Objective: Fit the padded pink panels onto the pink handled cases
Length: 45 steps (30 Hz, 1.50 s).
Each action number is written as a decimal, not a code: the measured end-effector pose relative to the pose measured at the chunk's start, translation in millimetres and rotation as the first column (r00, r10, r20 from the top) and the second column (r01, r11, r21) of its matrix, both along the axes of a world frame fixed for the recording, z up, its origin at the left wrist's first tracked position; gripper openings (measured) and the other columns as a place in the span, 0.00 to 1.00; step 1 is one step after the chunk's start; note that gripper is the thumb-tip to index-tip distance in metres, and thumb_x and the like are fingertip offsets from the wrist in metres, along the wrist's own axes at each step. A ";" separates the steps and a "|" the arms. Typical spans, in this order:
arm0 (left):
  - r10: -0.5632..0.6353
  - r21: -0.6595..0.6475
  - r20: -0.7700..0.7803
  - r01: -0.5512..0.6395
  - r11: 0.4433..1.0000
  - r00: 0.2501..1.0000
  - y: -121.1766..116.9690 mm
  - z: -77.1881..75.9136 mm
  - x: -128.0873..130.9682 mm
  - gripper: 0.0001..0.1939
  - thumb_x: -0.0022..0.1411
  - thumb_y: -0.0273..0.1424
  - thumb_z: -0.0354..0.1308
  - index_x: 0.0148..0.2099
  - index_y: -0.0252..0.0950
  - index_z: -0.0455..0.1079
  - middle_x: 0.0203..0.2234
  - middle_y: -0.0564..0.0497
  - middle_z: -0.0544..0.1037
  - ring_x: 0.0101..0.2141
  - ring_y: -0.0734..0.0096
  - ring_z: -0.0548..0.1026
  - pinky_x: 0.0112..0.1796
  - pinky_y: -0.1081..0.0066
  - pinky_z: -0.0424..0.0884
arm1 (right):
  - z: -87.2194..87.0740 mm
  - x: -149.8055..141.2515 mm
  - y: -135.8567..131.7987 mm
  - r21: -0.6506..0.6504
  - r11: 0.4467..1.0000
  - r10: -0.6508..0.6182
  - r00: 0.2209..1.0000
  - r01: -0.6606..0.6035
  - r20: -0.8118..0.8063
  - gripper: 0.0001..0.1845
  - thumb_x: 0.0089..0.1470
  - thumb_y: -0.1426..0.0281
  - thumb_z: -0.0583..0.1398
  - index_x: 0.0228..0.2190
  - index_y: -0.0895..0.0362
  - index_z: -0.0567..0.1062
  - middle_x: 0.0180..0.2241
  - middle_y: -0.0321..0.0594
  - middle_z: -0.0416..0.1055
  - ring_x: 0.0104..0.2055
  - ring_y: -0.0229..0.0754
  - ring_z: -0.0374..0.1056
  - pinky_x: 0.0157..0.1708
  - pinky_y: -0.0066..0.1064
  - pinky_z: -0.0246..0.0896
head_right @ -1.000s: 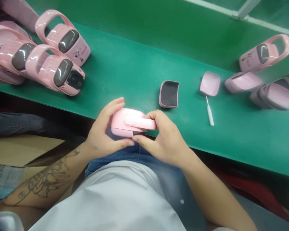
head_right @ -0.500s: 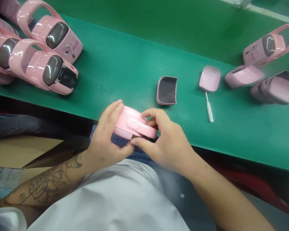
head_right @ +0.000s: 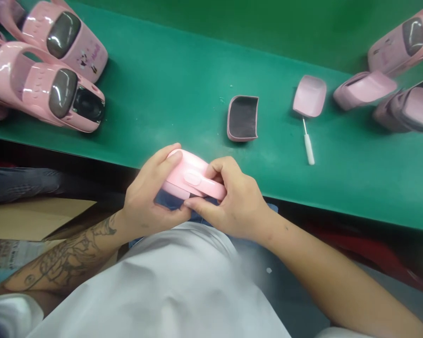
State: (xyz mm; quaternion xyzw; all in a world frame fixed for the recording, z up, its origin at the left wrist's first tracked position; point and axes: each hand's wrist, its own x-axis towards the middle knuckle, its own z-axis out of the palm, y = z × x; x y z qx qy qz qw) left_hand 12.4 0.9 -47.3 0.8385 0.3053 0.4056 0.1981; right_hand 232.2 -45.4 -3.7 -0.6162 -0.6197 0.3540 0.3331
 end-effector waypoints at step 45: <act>0.555 -0.626 0.385 -0.234 0.744 0.737 -0.9 15.1 57.7 0.31 0.75 0.56 0.56 0.37 0.37 0.86 0.33 0.45 0.88 0.36 0.60 0.85 0.40 0.64 0.78 | -4.6 -52.4 -26.0 0.188 0.955 -0.239 0.971 0.231 0.017 0.20 0.56 0.64 0.69 0.37 0.48 0.61 0.30 0.31 0.69 0.29 0.41 0.64 0.29 0.34 0.61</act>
